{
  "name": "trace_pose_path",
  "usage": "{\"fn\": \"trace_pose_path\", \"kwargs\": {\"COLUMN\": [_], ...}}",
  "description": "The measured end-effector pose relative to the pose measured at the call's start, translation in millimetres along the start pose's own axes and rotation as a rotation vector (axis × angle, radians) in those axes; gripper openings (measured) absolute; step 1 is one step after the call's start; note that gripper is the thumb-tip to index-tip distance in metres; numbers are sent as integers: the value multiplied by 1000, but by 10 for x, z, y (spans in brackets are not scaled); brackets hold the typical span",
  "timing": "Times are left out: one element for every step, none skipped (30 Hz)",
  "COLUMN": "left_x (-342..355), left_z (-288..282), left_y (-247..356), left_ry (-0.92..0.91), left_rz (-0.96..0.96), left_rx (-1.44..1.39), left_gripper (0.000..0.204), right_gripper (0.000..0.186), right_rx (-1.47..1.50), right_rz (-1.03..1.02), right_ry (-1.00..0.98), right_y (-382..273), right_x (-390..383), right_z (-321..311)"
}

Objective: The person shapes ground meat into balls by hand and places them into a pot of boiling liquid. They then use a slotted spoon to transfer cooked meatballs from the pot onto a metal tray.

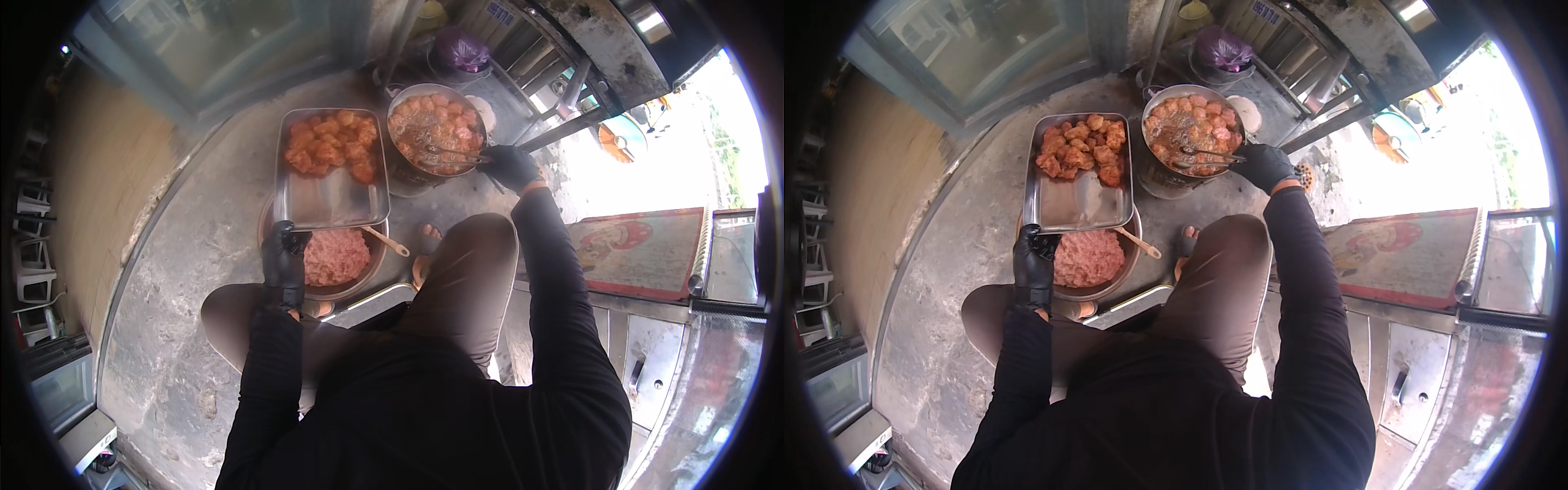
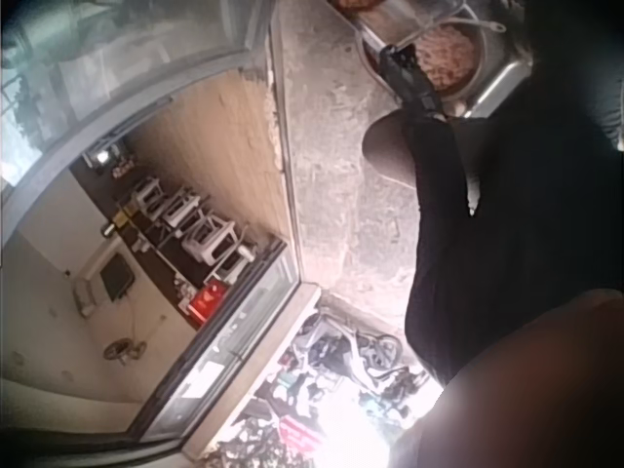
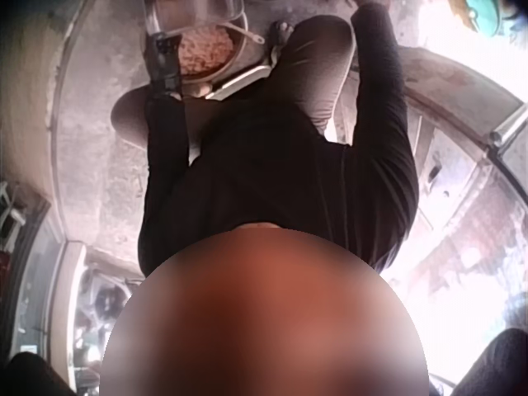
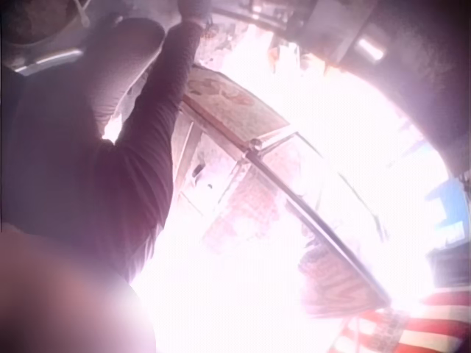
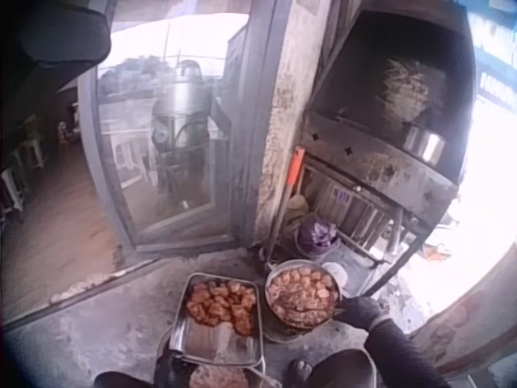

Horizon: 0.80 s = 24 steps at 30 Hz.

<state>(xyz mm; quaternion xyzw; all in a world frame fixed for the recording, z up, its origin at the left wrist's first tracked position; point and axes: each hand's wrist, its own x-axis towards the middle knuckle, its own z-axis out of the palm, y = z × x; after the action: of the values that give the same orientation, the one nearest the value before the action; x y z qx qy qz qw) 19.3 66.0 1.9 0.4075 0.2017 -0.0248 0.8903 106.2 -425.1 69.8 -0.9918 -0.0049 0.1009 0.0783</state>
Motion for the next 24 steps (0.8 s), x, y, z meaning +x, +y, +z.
{"fn": "trace_pose_path", "kwargs": {"left_x": [7,20,15,70,73,81,85,85,83,72,64,65,66,68,70,68,64,67,72,78,85,92,99,104], "left_z": [4,17,24,60,70,78,81,80,74,64,54,44,38,35,35,35,36,40,44,46,44,41,35,28], "left_y": [1,-2,-4,-5,-5,0,7,12,16,15,14,19,20,18,15,11,5,1,-4,-7,-8,-9,-8,-6], "left_ry": [12,23,32,34,10,27,10,-2,-6,-4,-7,0,2,-13,8,13,40,18,15,-3,-2,-15,-34,-22], "left_rz": [-13,-25,-34,-34,-35,-39,-35,-40,-16,-3,-3,-1,-10,-21,-15,-13,-37,-13,-16,-25,-11,-1,-12,-3], "left_rx": [0,0,6,8,-18,15,16,-19,32,45,27,54,47,1,45,52,24,48,36,-19,33,40,0,38], "left_gripper": [17,17,17,17,18,18,18,19,18,18,18,18,18,17,18,18,18,19,19,19,19,19,19,19], "right_gripper": [40,39,39,38,38,36,36,36,36,37,38,39,40,41,43,43,42,42,42,42,42,42,42,42], "right_rx": [-86,-147,-145,-140,-129,-200,-174,-135,-95,174,443,660,706,699,691,700,709,708,709,700,673,666,640,595], "right_rz": [-57,-72,-112,-156,-179,-146,-130,-135,-142,-71,1,147,154,229,303,275,248,208,204,186,154,141,113,105], "right_ry": [1,-30,22,87,125,79,82,101,120,-24,-169,-296,-314,-312,-311,-307,-304,-298,-288,-276,-254,-251,-239,-233], "right_y": [-20,-58,-84,-101,-105,-120,-76,-46,-14,42,106,149,183,212,229,239,246,259,274,294,321,342,355,359], "right_x": [-41,-45,-62,-13,-9,39,57,85,114,157,196,207,203,188,171,162,147,145,155,173,197,236,282,317], "right_z": [-74,-89,-67,-27,52,161,232,327,414,456,468,488,502,506,513,523,543,566,596,631,665,701,733,753]}}
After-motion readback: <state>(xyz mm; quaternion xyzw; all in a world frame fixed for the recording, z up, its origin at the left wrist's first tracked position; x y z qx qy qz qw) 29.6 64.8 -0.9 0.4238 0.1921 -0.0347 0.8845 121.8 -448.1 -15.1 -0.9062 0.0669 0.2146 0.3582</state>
